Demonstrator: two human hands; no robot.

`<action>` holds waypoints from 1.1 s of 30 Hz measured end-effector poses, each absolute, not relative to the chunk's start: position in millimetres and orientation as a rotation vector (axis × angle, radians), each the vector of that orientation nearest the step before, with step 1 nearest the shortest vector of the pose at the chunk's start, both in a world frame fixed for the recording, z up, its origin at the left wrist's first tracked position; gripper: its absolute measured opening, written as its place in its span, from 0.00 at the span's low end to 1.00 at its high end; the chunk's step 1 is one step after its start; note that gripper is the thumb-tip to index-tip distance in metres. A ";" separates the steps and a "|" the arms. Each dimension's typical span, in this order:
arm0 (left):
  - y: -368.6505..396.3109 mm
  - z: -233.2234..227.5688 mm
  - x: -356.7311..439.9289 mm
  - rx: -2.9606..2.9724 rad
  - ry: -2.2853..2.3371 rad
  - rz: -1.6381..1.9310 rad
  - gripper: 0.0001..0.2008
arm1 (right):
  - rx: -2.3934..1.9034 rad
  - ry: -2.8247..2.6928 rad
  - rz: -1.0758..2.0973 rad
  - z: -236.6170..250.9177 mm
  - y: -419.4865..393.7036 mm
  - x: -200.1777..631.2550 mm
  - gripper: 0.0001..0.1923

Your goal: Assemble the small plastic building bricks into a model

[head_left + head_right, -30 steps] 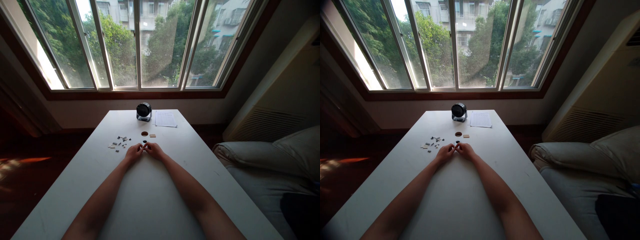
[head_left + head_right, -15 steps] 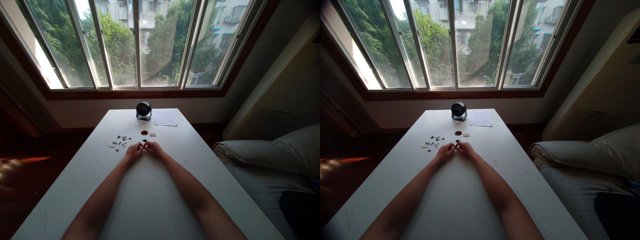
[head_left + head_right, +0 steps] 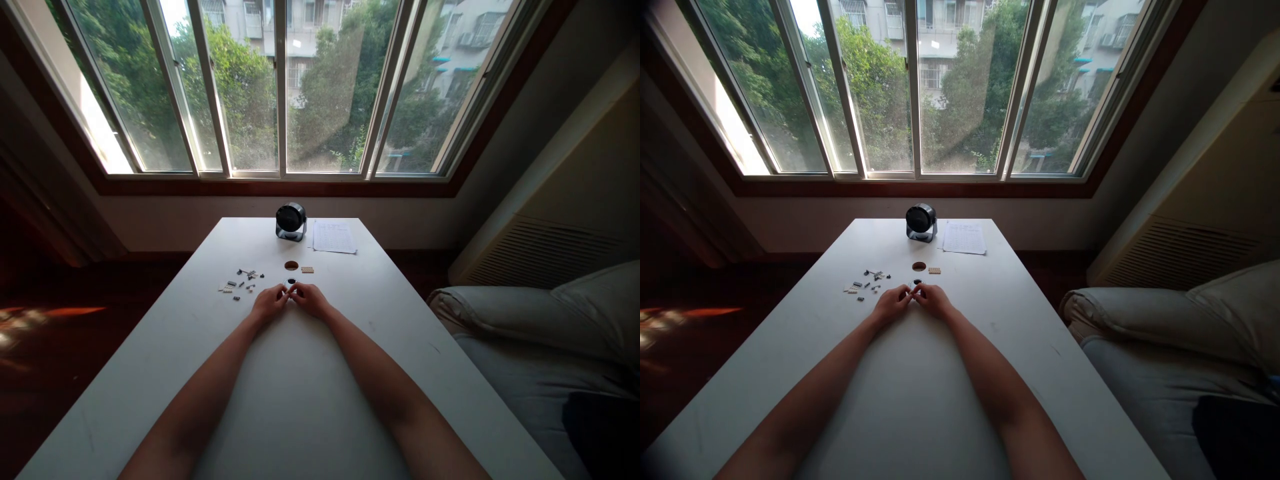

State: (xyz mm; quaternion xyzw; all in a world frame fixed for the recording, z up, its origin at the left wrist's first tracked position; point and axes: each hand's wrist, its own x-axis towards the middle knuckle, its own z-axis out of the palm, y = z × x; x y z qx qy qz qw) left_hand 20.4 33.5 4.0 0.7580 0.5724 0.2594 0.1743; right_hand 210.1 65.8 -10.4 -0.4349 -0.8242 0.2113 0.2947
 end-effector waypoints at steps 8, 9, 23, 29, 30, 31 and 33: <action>32.3 3.4 21.2 2.129 1.608 0.770 0.12 | -1.142 -2.197 0.562 -15.1 68.0 210.8 0.09; 32.1 3.6 21.0 2.126 1.604 0.769 0.12 | -1.148 -2.195 0.562 -15.5 68.2 210.8 0.09; 32.5 3.7 20.9 2.150 1.607 0.757 0.12 | -1.152 -2.190 0.562 -16.0 69.0 210.1 0.10; 33.0 2.5 20.8 2.164 1.608 0.766 0.11 | -1.147 -2.191 0.557 -14.0 67.8 210.4 0.09; 33.0 2.5 20.9 2.164 1.610 0.766 0.11 | -1.145 -2.189 0.555 -13.6 67.4 210.4 0.10; 33.0 2.6 21.0 2.164 1.611 0.765 0.11 | -1.143 -2.187 0.553 -13.3 67.1 210.5 0.10; 33.0 3.0 21.1 2.165 1.610 0.761 0.11 | -1.141 -2.184 0.554 -13.1 66.8 210.5 0.10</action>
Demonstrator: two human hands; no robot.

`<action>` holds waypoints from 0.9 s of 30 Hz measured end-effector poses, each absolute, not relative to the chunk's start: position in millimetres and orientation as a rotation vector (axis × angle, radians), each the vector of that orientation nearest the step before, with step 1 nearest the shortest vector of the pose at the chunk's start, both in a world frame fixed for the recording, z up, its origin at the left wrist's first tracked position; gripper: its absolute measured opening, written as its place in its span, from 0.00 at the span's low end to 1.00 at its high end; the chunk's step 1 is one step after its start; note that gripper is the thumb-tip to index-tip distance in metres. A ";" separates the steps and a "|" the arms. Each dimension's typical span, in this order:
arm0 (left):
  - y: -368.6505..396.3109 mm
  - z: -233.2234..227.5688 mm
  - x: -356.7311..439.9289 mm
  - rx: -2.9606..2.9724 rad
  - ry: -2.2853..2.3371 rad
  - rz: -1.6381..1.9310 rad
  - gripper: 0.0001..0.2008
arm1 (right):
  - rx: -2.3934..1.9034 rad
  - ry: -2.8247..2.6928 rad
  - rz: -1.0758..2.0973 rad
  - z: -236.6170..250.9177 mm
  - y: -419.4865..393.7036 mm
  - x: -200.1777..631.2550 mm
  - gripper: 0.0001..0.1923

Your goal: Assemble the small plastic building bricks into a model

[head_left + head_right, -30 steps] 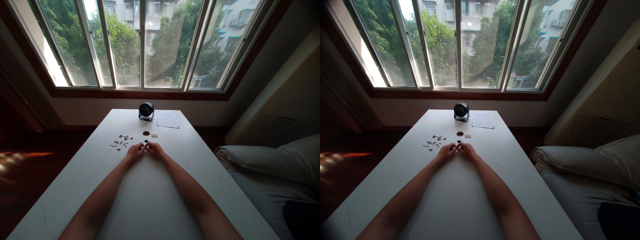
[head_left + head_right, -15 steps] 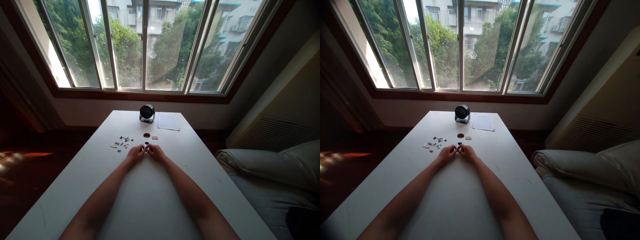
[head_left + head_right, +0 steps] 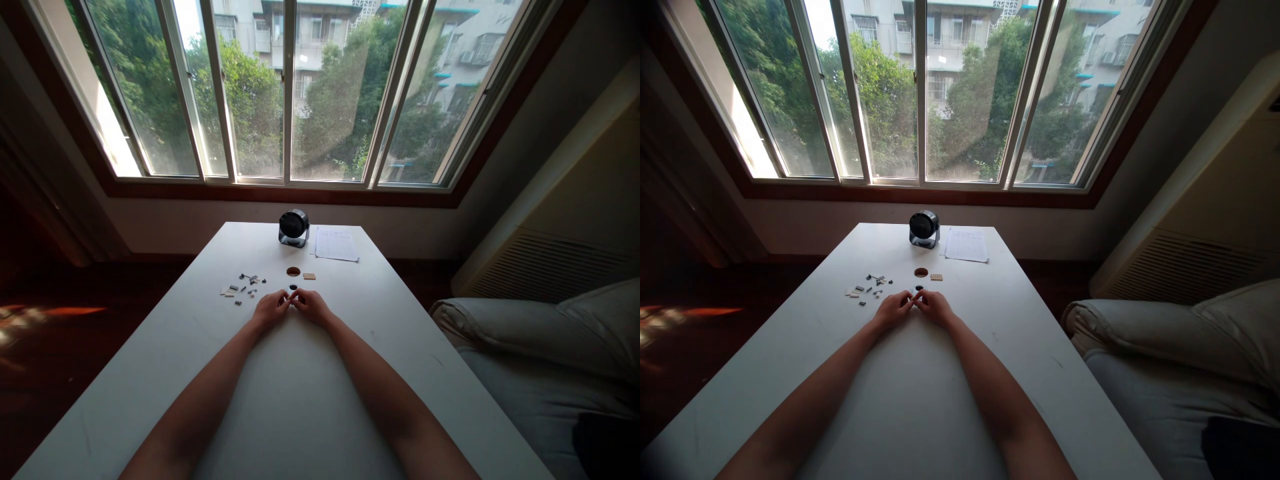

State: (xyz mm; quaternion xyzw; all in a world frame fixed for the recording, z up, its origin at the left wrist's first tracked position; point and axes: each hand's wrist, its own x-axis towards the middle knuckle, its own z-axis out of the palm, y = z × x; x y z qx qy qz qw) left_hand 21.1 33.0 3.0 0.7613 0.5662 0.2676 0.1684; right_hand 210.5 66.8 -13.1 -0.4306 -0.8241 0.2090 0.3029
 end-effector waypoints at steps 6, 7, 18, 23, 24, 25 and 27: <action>32.1 4.9 21.9 2.158 1.633 0.751 0.11 | -1.149 -2.184 0.556 -13.6 67.5 210.8 0.09; 31.8 5.3 22.1 2.159 1.635 0.750 0.11 | -1.147 -2.184 0.557 -13.5 67.5 210.9 0.09; 29.7 9.4 23.3 2.146 1.641 0.748 0.11 | -1.156 -2.189 0.554 -11.5 66.2 210.1 0.09; 28.5 11.6 23.7 2.134 1.644 0.737 0.11 | -1.177 -2.192 0.547 -10.3 65.8 209.6 0.09; 28.5 11.6 23.6 2.136 1.643 0.738 0.11 | -1.177 -2.193 0.547 -10.3 65.9 209.5 0.09; 28.7 11.3 23.5 2.138 1.642 0.740 0.11 | -1.176 -2.195 0.548 -10.4 66.0 209.5 0.09; 29.3 10.3 23.1 2.143 1.638 0.744 0.11 | -1.176 -2.195 0.548 -11.0 66.6 209.4 0.09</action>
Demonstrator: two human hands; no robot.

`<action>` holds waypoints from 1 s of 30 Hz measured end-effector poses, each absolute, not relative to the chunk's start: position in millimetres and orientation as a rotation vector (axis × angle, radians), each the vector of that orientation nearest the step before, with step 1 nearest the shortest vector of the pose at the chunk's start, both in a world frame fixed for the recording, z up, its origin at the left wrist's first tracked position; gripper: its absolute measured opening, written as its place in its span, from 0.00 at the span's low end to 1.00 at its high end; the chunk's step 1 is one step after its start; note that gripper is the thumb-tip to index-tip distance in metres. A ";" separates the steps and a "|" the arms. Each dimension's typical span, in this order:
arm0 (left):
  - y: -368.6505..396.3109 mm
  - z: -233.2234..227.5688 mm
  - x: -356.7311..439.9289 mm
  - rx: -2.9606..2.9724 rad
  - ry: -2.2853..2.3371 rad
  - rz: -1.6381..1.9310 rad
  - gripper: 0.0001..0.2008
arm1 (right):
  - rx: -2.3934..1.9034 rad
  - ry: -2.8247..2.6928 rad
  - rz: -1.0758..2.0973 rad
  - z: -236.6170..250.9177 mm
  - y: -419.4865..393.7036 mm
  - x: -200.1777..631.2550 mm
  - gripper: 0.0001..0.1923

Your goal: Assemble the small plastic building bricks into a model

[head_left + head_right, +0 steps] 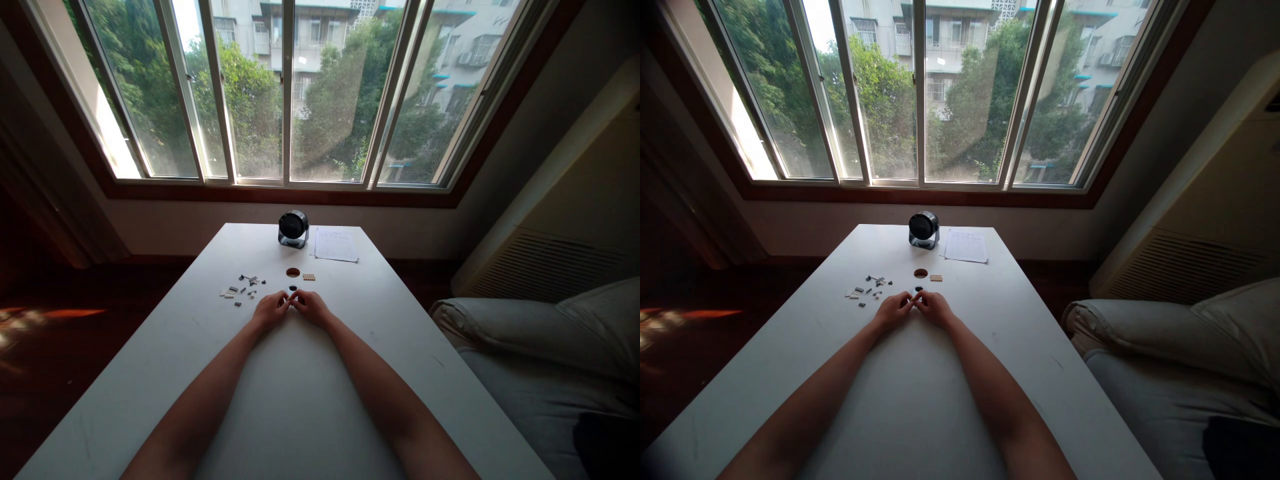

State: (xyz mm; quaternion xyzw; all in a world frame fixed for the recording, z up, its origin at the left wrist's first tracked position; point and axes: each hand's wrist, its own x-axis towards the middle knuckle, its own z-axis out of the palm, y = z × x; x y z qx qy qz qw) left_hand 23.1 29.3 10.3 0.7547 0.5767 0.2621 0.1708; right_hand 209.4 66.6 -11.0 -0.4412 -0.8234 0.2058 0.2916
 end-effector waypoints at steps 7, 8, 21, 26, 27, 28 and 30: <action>30.5 7.9 22.4 2.154 1.622 0.753 0.11 | -1.171 -2.190 0.548 -14.1 68.1 209.3 0.09; 30.3 8.2 22.5 2.154 1.624 0.752 0.11 | -1.174 -2.190 0.548 -14.1 68.1 209.2 0.09; 28.3 12.7 24.5 2.112 1.650 0.728 0.11 | -1.164 -2.190 0.565 -12.1 67.2 209.3 0.09; 29.6 10.5 23.5 2.130 1.636 0.739 0.11 | -1.167 -2.185 0.563 -13.5 67.7 209.1 0.09; 30.0 9.9 23.4 2.135 1.633 0.742 0.11 | -1.165 -2.184 0.564 -13.5 67.6 209.1 0.09; 30.3 9.4 23.4 2.137 1.634 0.743 0.11 | -1.164 -2.183 0.563 -13.4 67.4 209.2 0.09; 30.4 9.0 23.7 2.131 1.644 0.740 0.11 | -1.166 -2.184 0.560 -12.6 66.8 209.2 0.09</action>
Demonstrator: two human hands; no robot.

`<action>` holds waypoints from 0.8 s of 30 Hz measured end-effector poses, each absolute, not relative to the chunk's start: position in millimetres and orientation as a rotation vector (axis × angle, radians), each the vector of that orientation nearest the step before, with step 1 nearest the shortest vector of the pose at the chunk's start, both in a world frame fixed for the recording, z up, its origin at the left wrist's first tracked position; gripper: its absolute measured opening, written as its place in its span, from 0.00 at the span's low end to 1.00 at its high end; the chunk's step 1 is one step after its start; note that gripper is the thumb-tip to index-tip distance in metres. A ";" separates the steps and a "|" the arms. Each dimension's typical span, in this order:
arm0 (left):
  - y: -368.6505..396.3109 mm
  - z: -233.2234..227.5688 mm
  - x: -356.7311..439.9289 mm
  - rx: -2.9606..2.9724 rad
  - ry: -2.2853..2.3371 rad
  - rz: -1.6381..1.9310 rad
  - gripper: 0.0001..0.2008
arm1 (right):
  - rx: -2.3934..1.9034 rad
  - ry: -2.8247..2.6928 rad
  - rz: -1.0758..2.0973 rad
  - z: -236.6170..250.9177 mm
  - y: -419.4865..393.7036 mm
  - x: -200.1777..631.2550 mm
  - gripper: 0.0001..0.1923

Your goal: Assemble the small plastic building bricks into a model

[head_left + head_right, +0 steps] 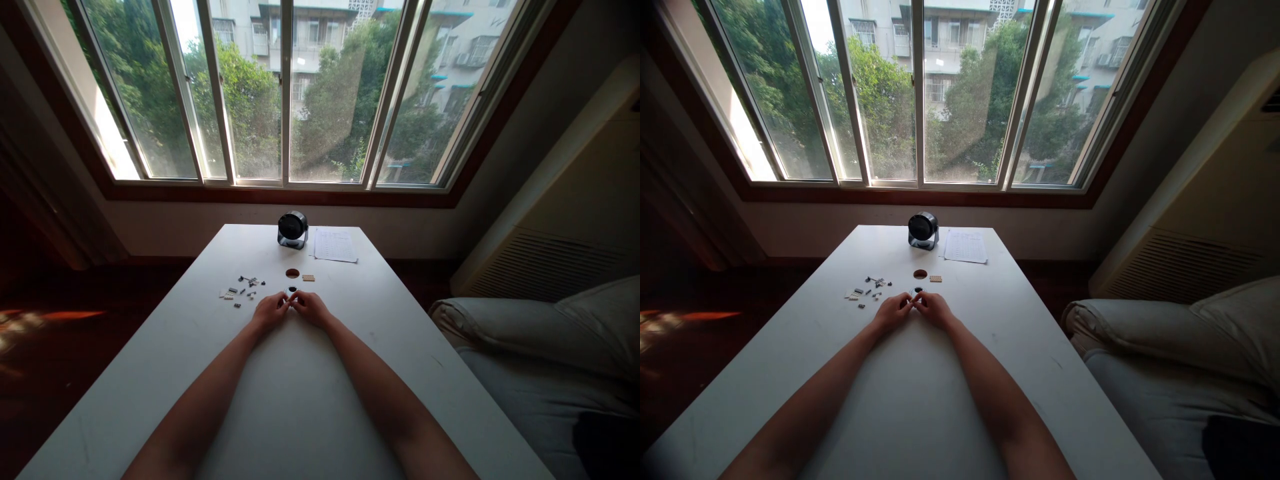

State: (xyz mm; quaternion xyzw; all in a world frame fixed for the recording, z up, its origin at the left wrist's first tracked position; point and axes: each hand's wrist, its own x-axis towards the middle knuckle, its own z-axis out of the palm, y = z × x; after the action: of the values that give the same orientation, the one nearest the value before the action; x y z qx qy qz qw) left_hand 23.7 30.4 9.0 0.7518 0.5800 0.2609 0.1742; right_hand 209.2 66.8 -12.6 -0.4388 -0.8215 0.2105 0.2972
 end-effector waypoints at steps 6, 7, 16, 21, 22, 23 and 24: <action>29.1 10.8 24.4 2.108 1.661 0.722 0.11 | -1.178 -2.184 0.565 -10.4 65.4 209.3 0.09; 29.2 10.8 24.3 2.108 1.658 0.722 0.11 | -1.181 -2.186 0.567 -10.4 65.5 209.4 0.09; 32.1 5.3 22.6 2.119 1.638 0.725 0.13 | -1.179 -2.177 0.567 -12.9 65.7 209.7 0.09; 32.2 4.5 21.6 2.137 1.621 0.732 0.13 | -1.159 -2.173 0.569 -13.4 65.4 210.0 0.09; 32.2 4.4 21.4 2.135 1.621 0.731 0.13 | -1.158 -2.172 0.570 -13.3 65.3 210.2 0.09; 32.2 4.2 21.3 2.135 1.620 0.729 0.13 | -1.157 -2.171 0.571 -13.1 65.1 210.3 0.09; 32.3 3.8 21.2 2.135 1.619 0.730 0.13 | -1.156 -2.171 0.573 -12.9 64.9 210.4 0.09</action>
State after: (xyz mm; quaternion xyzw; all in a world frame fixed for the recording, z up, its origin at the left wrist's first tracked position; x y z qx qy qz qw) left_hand 21.2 32.3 3.8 0.7561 0.5732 0.2586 0.1813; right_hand 210.4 64.9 -12.9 -0.4362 -0.8191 0.2163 0.3034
